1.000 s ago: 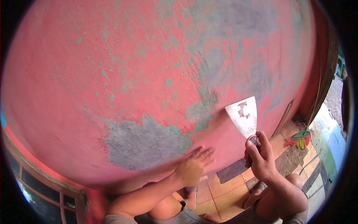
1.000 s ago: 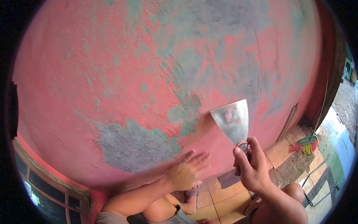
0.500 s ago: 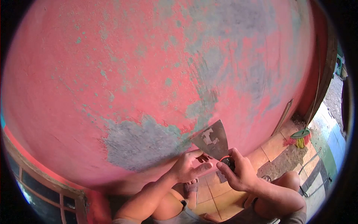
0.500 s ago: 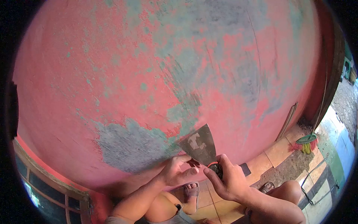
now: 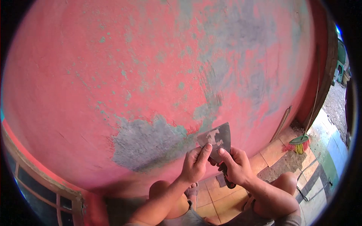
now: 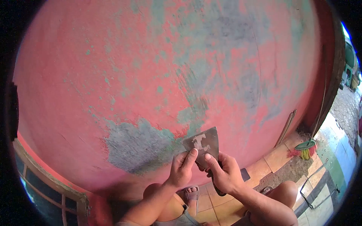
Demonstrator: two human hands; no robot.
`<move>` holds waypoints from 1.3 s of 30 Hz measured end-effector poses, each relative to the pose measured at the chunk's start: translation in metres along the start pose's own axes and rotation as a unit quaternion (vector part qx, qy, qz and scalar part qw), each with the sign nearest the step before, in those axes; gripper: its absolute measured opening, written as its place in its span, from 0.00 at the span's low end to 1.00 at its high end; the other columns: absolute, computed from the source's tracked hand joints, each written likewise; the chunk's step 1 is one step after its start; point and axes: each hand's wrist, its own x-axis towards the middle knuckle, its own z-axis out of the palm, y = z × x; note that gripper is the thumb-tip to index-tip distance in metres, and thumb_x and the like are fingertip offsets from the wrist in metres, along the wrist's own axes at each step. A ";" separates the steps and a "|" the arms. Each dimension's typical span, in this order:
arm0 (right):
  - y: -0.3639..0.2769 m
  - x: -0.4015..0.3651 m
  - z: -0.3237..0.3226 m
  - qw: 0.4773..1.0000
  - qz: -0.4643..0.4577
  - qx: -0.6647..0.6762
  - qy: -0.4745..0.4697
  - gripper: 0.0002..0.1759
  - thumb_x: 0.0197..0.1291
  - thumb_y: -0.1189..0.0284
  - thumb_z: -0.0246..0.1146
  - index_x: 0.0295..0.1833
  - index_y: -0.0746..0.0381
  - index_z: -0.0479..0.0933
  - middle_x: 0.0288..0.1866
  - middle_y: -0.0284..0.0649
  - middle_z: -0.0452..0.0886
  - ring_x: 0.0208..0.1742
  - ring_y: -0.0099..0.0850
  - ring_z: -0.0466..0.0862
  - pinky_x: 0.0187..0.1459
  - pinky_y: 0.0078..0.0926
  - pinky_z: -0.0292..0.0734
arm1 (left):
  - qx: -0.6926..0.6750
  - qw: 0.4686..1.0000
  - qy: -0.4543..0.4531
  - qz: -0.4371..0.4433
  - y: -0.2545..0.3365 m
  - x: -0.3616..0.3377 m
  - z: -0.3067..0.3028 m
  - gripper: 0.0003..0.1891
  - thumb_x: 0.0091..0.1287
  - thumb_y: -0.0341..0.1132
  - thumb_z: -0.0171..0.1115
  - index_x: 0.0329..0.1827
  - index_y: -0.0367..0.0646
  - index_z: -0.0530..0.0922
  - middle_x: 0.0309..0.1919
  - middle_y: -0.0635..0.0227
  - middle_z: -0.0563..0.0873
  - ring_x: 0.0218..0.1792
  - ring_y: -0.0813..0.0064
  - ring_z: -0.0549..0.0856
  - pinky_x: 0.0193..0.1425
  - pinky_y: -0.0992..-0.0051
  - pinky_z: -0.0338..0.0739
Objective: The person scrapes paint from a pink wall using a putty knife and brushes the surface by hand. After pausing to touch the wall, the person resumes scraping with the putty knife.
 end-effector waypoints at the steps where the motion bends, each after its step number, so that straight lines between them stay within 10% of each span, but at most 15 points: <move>1: -0.009 -0.001 -0.001 1.000 0.007 -0.011 0.005 0.21 0.77 0.58 0.56 0.40 0.66 0.79 0.30 0.32 0.81 0.29 0.19 0.76 0.32 0.21 0.73 | -0.010 1.000 0.008 0.011 0.008 -0.001 0.008 0.22 0.82 0.45 0.50 0.40 0.35 0.82 0.28 0.70 0.84 0.30 0.83 0.81 0.34 0.78 0.75; 17: -0.071 0.036 -0.003 0.965 -0.017 -0.240 0.103 0.31 0.69 0.48 0.64 0.25 0.65 0.79 0.21 0.25 0.73 0.25 0.14 0.71 0.24 0.22 0.66 | -0.185 0.971 0.148 0.033 0.031 0.024 0.054 0.22 0.83 0.49 0.43 0.43 0.41 0.79 0.33 0.77 0.79 0.34 0.88 0.76 0.35 0.80 0.71; 23: 0.011 0.043 0.013 0.986 -0.118 -0.019 0.118 0.17 0.75 0.65 0.60 0.42 0.69 0.81 0.31 0.29 0.81 0.33 0.16 0.75 0.33 0.21 0.73 | -0.152 0.962 0.222 0.045 -0.015 0.019 0.050 0.22 0.85 0.44 0.39 0.51 0.35 0.80 0.43 0.68 0.85 0.43 0.82 0.80 0.49 0.78 0.76; 39: 0.002 0.060 0.013 0.996 -0.018 0.050 0.066 0.16 0.72 0.65 0.63 0.43 0.69 0.81 0.33 0.32 0.84 0.33 0.17 0.77 0.34 0.21 0.75 | 0.001 0.961 0.275 -0.030 -0.010 0.021 0.045 0.24 0.83 0.48 0.43 0.52 0.35 0.80 0.42 0.68 0.84 0.43 0.79 0.80 0.49 0.74 0.75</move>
